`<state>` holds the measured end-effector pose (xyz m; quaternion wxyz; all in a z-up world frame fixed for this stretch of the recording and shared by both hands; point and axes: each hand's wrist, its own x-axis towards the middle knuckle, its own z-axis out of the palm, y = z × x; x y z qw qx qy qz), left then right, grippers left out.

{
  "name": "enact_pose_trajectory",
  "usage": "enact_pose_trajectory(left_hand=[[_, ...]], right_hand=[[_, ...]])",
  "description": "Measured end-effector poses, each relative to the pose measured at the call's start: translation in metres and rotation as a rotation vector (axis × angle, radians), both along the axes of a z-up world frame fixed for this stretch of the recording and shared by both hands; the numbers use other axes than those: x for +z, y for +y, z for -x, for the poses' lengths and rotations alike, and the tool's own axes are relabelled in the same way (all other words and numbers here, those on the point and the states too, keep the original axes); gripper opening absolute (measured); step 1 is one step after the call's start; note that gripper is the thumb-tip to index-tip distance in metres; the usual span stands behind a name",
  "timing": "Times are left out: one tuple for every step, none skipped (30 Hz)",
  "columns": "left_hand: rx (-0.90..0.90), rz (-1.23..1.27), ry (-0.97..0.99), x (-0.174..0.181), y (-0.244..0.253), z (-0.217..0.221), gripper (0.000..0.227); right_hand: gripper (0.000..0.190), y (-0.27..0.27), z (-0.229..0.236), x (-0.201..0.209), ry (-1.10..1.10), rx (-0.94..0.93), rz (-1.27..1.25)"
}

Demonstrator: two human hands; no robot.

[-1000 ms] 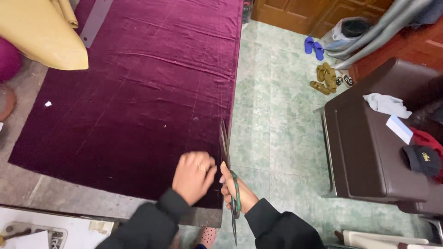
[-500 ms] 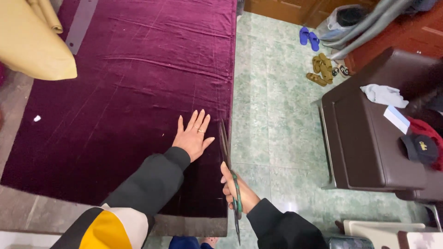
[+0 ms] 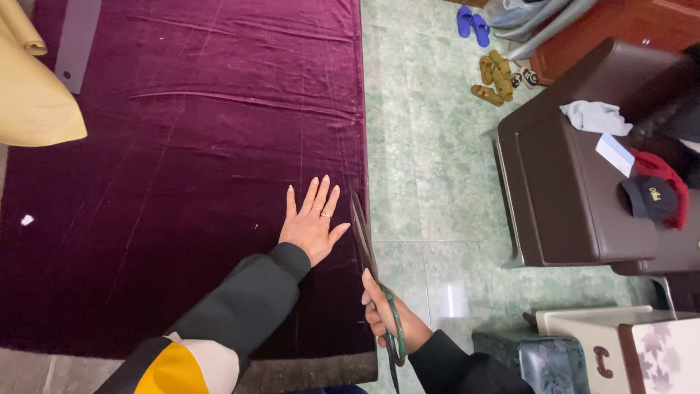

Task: The person uses a pair of large green-handled shears to cut a large piece of dark purple fabric laid out on a table. They follow pre-drawn white chalk lines, cutting along straight edges and curved sections to separate a specific shape from the main material.

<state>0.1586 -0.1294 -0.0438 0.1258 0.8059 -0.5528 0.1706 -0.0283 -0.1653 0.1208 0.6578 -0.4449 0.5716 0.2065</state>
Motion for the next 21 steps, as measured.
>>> enact_pose_trajectory(left_hand=[[-0.005,-0.002,0.004,0.003,0.001,0.001,0.07],[0.004,-0.044,0.014,0.005,0.001,0.001,0.07],[0.013,-0.085,0.021,0.009,0.002,0.001,0.07],[0.009,-0.086,0.022,0.012,0.003,0.001,0.07],[0.006,-0.099,0.042,0.014,0.003,0.001,0.07],[0.003,-0.112,0.061,0.016,0.003,0.001,0.069],[0.0,-0.113,0.064,0.018,0.003,0.001,0.069],[-0.002,-0.129,0.089,0.02,0.003,0.001,0.069],[-0.003,-0.144,0.114,0.022,0.003,0.001,0.069],[-0.004,-0.144,0.116,0.023,0.004,0.002,0.069],[-0.006,-0.15,0.126,0.025,0.004,0.002,0.069],[-0.008,-0.157,0.136,0.027,0.004,0.002,0.07],[-0.009,-0.157,0.137,0.027,0.004,0.002,0.07],[-0.007,-0.154,0.138,0.028,0.004,0.002,0.07],[-0.005,-0.151,0.138,0.028,0.004,0.002,0.07],[-0.006,-0.151,0.138,0.029,0.005,0.002,0.07],[-0.008,-0.158,0.151,0.03,0.005,0.002,0.07],[-0.01,-0.165,0.164,0.031,0.005,0.001,0.069],[-0.011,-0.164,0.163,0.031,0.005,0.001,0.069],[-0.009,-0.162,0.161,0.03,0.005,0.001,0.069],[-0.009,-0.158,0.159,0.029,0.005,0.001,0.069]], right_hand=[[0.058,0.0,-0.003,-0.002,0.004,-0.005,-0.002],[0.059,0.0,-0.006,-0.004,0.002,-0.017,0.002],[0.059,-0.001,-0.009,-0.006,-0.002,-0.029,0.007],[0.059,0.0,-0.012,-0.006,0.0,-0.033,0.006],[0.06,0.0,-0.014,-0.006,0.008,-0.02,0.033],[0.06,0.0,-0.016,-0.007,0.017,-0.007,0.06],[0.06,0.0,-0.017,-0.008,0.021,-0.01,0.06],[0.06,0.0,-0.018,-0.01,0.016,-0.013,0.075],[0.06,0.0,-0.02,-0.012,0.011,-0.014,0.091],[0.06,0.001,-0.019,-0.013,0.014,-0.015,0.091],[0.059,0.001,-0.02,-0.014,0.012,-0.001,0.113],[0.059,0.001,-0.02,-0.015,0.011,0.014,0.136],[0.059,0.001,-0.021,-0.016,0.012,0.013,0.136],[0.06,0.002,-0.021,-0.016,0.023,0.012,0.149],[0.061,0.002,-0.022,-0.017,0.033,0.01,0.162],[0.061,0.003,-0.023,-0.02,0.034,0.009,0.162],[0.06,0.003,-0.023,-0.022,0.058,-0.007,0.17],[0.06,0.003,-0.024,-0.025,0.083,-0.022,0.178],[0.06,0.003,-0.023,-0.025,0.082,-0.023,0.179],[0.058,0.004,-0.022,-0.025,0.029,-0.042,0.188],[0.058,0.004,-0.02,-0.024,-0.023,-0.061,0.198]])
